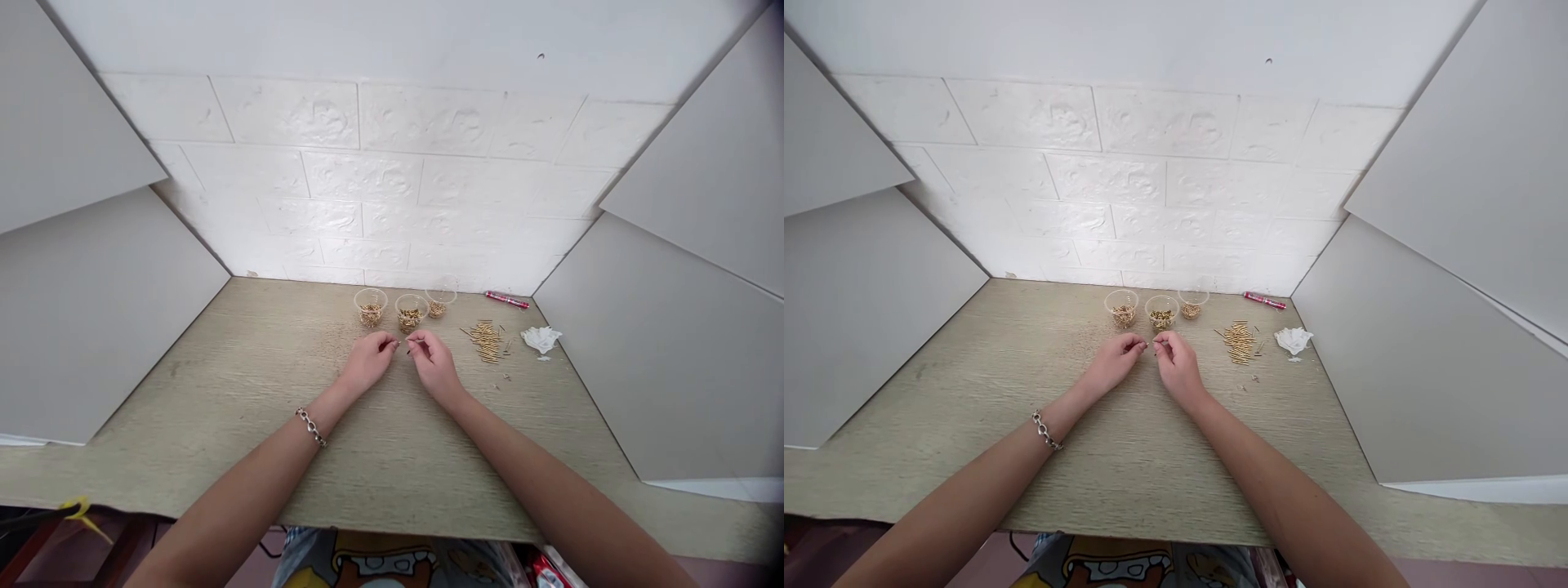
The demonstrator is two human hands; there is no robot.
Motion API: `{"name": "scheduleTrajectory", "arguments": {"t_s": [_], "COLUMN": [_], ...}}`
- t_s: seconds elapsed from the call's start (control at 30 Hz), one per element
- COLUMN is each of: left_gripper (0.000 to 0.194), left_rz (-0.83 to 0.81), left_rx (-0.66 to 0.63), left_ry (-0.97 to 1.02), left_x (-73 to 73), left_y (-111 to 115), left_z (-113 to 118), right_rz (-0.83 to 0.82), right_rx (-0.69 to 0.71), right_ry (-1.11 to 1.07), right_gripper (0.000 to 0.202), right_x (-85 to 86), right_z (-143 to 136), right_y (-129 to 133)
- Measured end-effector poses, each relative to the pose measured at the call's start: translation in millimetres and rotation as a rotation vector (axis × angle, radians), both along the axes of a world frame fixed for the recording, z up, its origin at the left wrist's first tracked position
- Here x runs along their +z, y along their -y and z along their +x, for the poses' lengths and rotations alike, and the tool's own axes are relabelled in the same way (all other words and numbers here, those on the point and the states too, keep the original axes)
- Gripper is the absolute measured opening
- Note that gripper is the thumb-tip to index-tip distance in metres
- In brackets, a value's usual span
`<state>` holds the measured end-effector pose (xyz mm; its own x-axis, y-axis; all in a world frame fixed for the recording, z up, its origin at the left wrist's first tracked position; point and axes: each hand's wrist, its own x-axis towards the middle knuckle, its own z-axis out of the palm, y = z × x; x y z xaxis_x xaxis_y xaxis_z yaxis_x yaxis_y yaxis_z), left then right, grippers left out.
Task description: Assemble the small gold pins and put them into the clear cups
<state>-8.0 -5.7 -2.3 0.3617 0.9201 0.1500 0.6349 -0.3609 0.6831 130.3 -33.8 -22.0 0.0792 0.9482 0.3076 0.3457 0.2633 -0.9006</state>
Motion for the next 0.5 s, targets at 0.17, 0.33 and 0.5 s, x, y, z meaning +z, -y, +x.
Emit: {"name": "scheduleTrajectory", "arguments": {"t_s": [0.17,0.33,0.5], "left_gripper": [0.022,0.022,0.023], "left_rz": [0.023,0.018,-0.007], "left_rx": [-0.097,-0.139,-0.169], "left_ry": [0.012,-0.017,0.005], "left_x": [-0.1,0.9,3.1], "left_y": [2.2,3.4,4.2], "left_z": [1.3,2.1,1.9], "right_rz": [-0.141,-0.287,-0.300], "right_rx": [0.096,0.157,0.214], "right_ry": [-0.308,-0.541,-0.606], "right_gripper": [0.017,0.017,0.017], "right_x": [-1.9,-0.9,-3.3], "right_z": [0.4,2.2,3.3], "right_y": [-3.8,-6.7,-7.6]}}
